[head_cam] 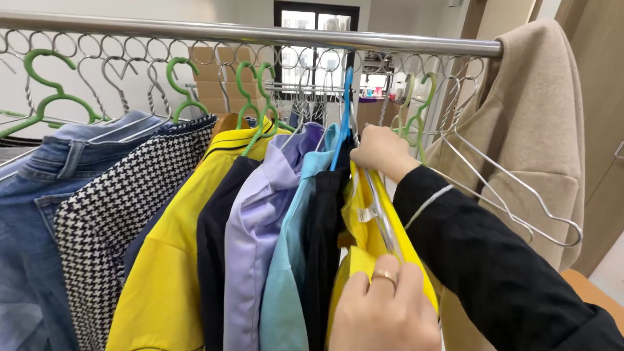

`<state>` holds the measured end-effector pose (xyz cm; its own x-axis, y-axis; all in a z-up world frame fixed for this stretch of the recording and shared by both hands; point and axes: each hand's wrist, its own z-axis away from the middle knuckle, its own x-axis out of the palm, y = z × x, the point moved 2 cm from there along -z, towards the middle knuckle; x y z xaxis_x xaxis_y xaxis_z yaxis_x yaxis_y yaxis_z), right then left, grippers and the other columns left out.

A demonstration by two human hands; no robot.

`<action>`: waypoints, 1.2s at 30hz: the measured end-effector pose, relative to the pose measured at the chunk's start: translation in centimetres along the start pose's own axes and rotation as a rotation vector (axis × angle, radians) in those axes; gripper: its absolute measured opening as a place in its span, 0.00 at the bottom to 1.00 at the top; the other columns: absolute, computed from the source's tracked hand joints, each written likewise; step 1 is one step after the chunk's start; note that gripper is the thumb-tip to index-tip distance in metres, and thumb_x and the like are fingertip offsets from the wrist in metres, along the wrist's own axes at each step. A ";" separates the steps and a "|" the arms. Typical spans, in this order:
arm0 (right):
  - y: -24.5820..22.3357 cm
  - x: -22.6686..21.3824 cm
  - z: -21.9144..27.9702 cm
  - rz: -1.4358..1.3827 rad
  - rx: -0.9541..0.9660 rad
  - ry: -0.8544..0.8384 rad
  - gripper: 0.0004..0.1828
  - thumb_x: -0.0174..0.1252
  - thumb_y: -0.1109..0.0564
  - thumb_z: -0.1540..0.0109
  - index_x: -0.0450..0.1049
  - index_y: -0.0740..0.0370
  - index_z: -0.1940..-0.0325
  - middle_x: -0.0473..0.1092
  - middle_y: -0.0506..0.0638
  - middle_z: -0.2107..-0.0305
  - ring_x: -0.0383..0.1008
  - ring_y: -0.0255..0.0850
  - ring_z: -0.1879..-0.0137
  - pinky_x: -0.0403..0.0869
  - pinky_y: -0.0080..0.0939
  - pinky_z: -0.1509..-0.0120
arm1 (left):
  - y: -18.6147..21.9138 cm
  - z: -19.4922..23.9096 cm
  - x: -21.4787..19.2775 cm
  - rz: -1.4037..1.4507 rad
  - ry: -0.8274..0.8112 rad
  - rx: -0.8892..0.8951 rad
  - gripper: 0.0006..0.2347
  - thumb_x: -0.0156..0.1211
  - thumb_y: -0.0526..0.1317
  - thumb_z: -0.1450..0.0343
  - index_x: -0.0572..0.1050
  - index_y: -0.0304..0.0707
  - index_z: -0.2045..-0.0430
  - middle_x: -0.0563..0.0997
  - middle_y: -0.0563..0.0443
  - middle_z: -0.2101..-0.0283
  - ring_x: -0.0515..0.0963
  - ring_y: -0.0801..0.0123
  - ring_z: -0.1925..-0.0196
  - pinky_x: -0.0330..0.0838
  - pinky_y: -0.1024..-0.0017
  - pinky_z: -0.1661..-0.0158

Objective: The person takes various garments, including t-shirts and pants, from a clothing rack and folds them on a table. They smooth out each item before folding it into a compact shape and stacking it with other folded clothes.

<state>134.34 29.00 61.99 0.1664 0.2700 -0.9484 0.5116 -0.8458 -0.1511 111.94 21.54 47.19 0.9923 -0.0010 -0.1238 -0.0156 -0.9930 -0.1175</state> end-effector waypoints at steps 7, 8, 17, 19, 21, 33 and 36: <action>1.0 -3.9 2.5 -0.029 -0.100 -0.188 0.13 0.62 0.50 0.45 0.86 0.59 0.74 0.71 0.48 0.81 0.65 0.41 0.75 0.63 0.39 0.69 | -5.8 0.3 3.6 0.591 -0.763 -0.389 0.14 0.58 0.51 0.35 0.80 0.40 0.80 0.76 0.46 0.71 0.79 0.48 0.62 0.73 0.53 0.59; 1.5 -4.3 2.3 -0.184 -0.043 -0.255 0.11 0.63 0.53 0.45 0.81 0.64 0.76 0.64 0.49 0.83 0.56 0.39 0.79 0.54 0.38 0.73 | -6.6 0.7 5.6 0.873 -0.846 -0.791 0.09 0.63 0.47 0.35 0.80 0.43 0.79 0.73 0.53 0.76 0.71 0.63 0.70 0.64 0.63 0.67; 2.2 -8.6 2.8 -0.193 -0.040 -0.116 0.17 0.61 0.46 0.36 0.79 0.59 0.73 0.64 0.45 0.83 0.55 0.35 0.80 0.57 0.37 0.73 | -9.8 4.8 16.7 1.623 -0.823 -2.102 0.10 0.63 0.45 0.38 0.81 0.38 0.73 0.85 0.44 0.69 0.83 0.55 0.69 0.79 0.64 0.61; 2.6 -7.2 1.0 -0.200 -0.066 -0.108 0.19 0.60 0.44 0.32 0.79 0.58 0.70 0.65 0.45 0.82 0.57 0.35 0.80 0.59 0.37 0.73 | -9.5 5.0 16.0 1.580 -0.837 -2.184 0.09 0.65 0.44 0.37 0.80 0.37 0.73 0.85 0.44 0.69 0.82 0.55 0.69 0.79 0.64 0.61; 2.5 -6.4 -0.2 -0.305 -0.073 -0.079 0.26 0.56 0.46 0.29 0.69 0.61 0.78 0.65 0.50 0.83 0.61 0.40 0.79 0.64 0.40 0.70 | -9.4 4.7 15.0 1.699 -0.814 -2.148 0.08 0.63 0.41 0.37 0.79 0.36 0.74 0.83 0.43 0.70 0.80 0.54 0.70 0.77 0.64 0.62; 1.7 -2.7 -6.0 -0.260 -0.035 0.096 0.20 0.57 0.47 0.28 0.75 0.58 0.71 0.71 0.48 0.77 0.67 0.40 0.73 0.70 0.41 0.66 | -9.7 3.8 10.2 1.774 -0.615 -1.883 0.13 0.60 0.34 0.33 0.82 0.27 0.57 0.88 0.37 0.59 0.86 0.56 0.61 0.81 0.66 0.54; 1.8 -1.5 -4.9 -0.233 0.007 0.100 0.10 0.58 0.53 0.28 0.75 0.62 0.58 0.74 0.52 0.72 0.75 0.39 0.70 0.77 0.36 0.66 | -10.1 4.1 10.5 1.602 -0.591 -1.642 0.06 0.66 0.36 0.38 0.78 0.34 0.74 0.79 0.48 0.77 0.79 0.65 0.76 0.70 0.73 0.72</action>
<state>139.17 29.33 64.54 0.1274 0.5020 -0.8554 0.5400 -0.7585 -0.3648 122.06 32.09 43.03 0.1727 -0.8383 0.5171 -0.0694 0.5133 0.8554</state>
